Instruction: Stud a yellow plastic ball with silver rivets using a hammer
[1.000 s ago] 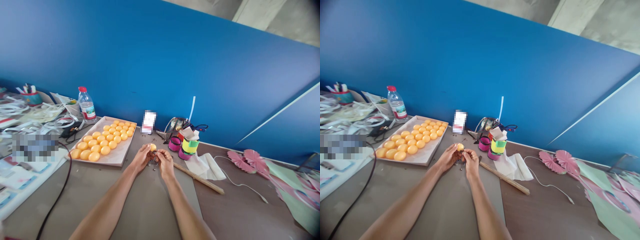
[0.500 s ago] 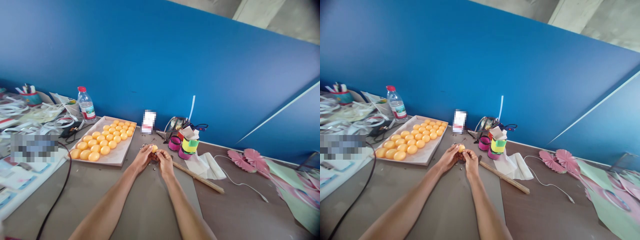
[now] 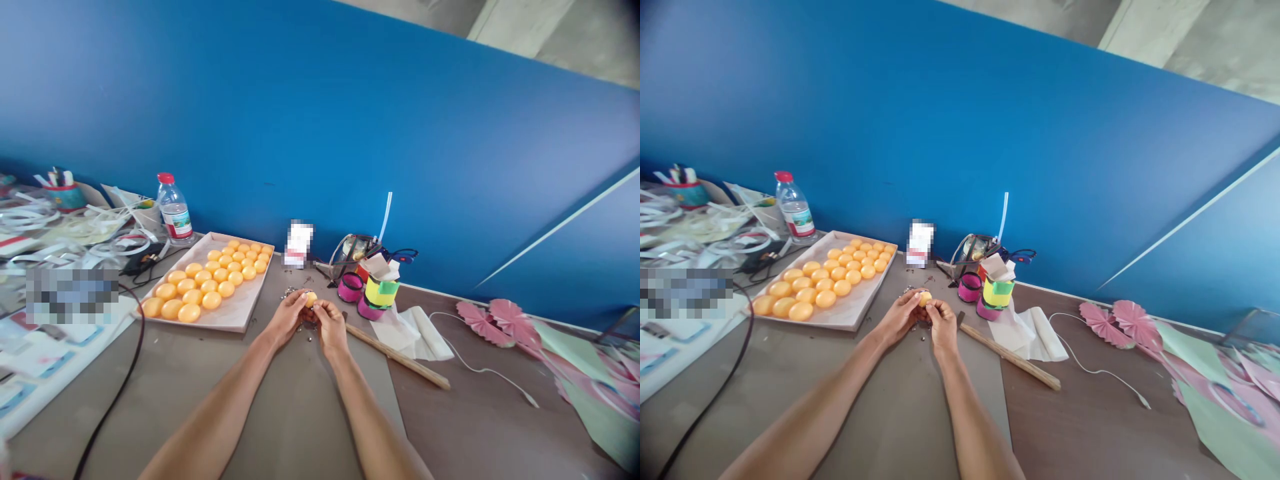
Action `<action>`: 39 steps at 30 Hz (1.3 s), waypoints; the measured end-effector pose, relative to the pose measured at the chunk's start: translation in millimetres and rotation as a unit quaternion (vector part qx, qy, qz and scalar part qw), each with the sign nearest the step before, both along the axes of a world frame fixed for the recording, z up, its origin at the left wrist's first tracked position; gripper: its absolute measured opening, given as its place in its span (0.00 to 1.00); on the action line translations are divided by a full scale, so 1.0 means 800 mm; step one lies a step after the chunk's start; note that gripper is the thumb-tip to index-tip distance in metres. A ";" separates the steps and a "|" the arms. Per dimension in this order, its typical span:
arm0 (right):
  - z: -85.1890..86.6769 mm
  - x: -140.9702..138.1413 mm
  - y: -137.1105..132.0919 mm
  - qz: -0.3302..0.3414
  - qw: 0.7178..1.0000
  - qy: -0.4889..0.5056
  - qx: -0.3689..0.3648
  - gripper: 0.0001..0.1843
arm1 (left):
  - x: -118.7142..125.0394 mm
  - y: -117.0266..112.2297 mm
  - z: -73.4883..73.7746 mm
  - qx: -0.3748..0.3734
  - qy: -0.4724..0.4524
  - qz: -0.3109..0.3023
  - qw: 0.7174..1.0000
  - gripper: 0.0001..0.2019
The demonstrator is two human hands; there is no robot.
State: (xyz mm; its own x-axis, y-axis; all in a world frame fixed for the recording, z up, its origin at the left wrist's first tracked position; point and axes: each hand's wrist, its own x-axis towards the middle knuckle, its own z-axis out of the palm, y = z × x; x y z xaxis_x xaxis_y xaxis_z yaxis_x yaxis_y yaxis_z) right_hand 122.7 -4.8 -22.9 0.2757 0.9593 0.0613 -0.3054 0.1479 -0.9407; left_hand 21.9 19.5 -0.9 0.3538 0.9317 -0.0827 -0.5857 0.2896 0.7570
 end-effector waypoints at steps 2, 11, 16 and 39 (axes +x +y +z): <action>0.000 0.000 0.000 0.004 1.000 -0.001 0.003 0.10 | 0.000 0.000 0.000 0.000 0.000 -0.001 1.000 0.16; -0.004 0.000 0.001 0.012 1.000 0.019 0.010 0.08 | 0.000 0.001 -0.005 0.022 0.021 0.004 1.000 0.16; -0.008 -0.001 0.002 0.001 1.000 0.003 0.003 0.09 | 0.000 0.000 -0.007 0.047 0.053 0.011 0.997 0.17; 0.011 0.004 -0.002 -0.068 0.997 0.013 0.024 0.12 | -0.005 0.004 -0.002 0.031 0.021 0.015 0.999 0.16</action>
State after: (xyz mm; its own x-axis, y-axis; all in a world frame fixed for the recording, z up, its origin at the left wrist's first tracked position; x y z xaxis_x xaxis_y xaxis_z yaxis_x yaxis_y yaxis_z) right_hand 125.8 -6.6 -13.9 0.4050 0.9091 0.0978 -0.3034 0.2345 -0.9236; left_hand 18.3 22.8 -2.9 0.3225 0.9458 -0.0382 -0.5614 0.2236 0.7968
